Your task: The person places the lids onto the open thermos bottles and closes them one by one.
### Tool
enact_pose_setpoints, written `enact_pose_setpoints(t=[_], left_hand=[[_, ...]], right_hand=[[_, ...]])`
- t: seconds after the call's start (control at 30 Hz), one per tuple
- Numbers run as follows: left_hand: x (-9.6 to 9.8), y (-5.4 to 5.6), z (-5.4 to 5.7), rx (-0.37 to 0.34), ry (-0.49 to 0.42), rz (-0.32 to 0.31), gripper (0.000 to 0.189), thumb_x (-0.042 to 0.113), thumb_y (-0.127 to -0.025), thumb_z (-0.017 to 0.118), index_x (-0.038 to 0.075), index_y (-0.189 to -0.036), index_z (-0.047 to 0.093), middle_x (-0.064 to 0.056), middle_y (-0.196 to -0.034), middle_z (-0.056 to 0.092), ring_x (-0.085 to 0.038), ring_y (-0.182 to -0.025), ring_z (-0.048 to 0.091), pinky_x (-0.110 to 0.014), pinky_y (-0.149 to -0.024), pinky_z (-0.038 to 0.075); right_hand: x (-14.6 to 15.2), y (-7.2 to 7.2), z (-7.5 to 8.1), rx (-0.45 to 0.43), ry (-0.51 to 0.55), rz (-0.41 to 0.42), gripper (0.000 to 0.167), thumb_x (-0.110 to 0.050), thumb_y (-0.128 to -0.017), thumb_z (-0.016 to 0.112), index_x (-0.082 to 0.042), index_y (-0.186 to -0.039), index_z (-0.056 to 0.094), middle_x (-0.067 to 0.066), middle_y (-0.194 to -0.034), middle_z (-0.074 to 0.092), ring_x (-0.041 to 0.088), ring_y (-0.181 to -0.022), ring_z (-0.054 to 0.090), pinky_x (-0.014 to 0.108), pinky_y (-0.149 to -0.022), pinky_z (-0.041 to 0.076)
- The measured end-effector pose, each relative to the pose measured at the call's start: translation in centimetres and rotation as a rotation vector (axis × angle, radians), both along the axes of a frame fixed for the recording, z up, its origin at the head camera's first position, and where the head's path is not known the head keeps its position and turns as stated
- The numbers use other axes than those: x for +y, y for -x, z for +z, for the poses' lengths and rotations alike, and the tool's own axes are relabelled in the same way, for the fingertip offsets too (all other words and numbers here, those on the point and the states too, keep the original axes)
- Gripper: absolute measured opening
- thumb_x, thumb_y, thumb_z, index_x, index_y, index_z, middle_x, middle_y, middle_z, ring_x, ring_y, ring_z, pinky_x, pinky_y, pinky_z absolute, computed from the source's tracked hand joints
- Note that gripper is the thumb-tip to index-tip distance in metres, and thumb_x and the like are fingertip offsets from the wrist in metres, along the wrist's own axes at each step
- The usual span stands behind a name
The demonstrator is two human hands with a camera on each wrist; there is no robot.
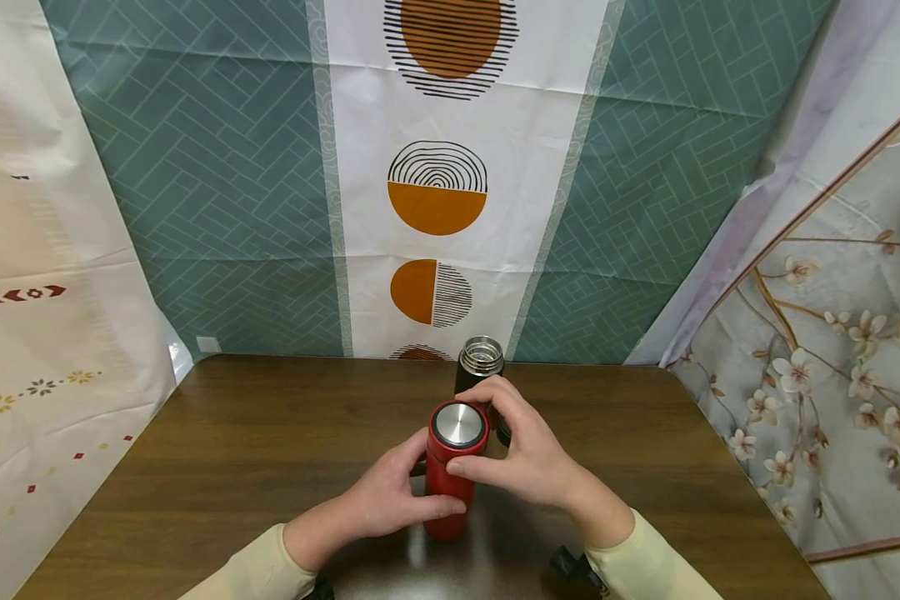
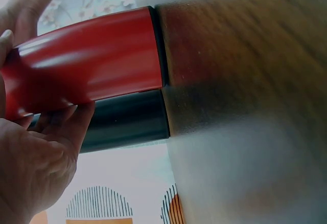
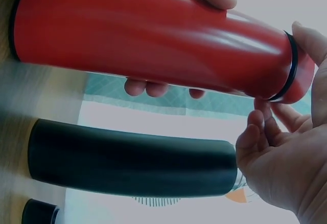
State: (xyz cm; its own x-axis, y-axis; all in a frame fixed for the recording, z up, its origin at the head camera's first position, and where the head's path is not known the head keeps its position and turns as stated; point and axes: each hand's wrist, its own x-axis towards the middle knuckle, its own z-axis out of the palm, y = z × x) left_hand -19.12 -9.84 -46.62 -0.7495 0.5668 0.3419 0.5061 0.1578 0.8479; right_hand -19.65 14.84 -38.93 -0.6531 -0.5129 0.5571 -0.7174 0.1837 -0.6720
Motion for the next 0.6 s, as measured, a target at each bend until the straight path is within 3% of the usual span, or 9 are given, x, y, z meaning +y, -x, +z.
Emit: enact_pose_setpoints(t=[0.6], left_hand=[[0.08,0.01,-0.08,-0.005,0.002,0.005,0.068,0.034,-0.096,0.09,0.037,-0.154,0.054,0.01,-0.143,0.068,-0.018,-0.127,0.067,-0.049,-0.109,0.056]], right_hand=[[-0.55,-0.47,-0.33,-0.035,0.009,-0.08,0.067,-0.026,-0.08,0.103,-0.023,-0.131,0.06,-0.006,-0.125,0.065,0.024,-0.104,0.067,0.034,-0.086,0.057]])
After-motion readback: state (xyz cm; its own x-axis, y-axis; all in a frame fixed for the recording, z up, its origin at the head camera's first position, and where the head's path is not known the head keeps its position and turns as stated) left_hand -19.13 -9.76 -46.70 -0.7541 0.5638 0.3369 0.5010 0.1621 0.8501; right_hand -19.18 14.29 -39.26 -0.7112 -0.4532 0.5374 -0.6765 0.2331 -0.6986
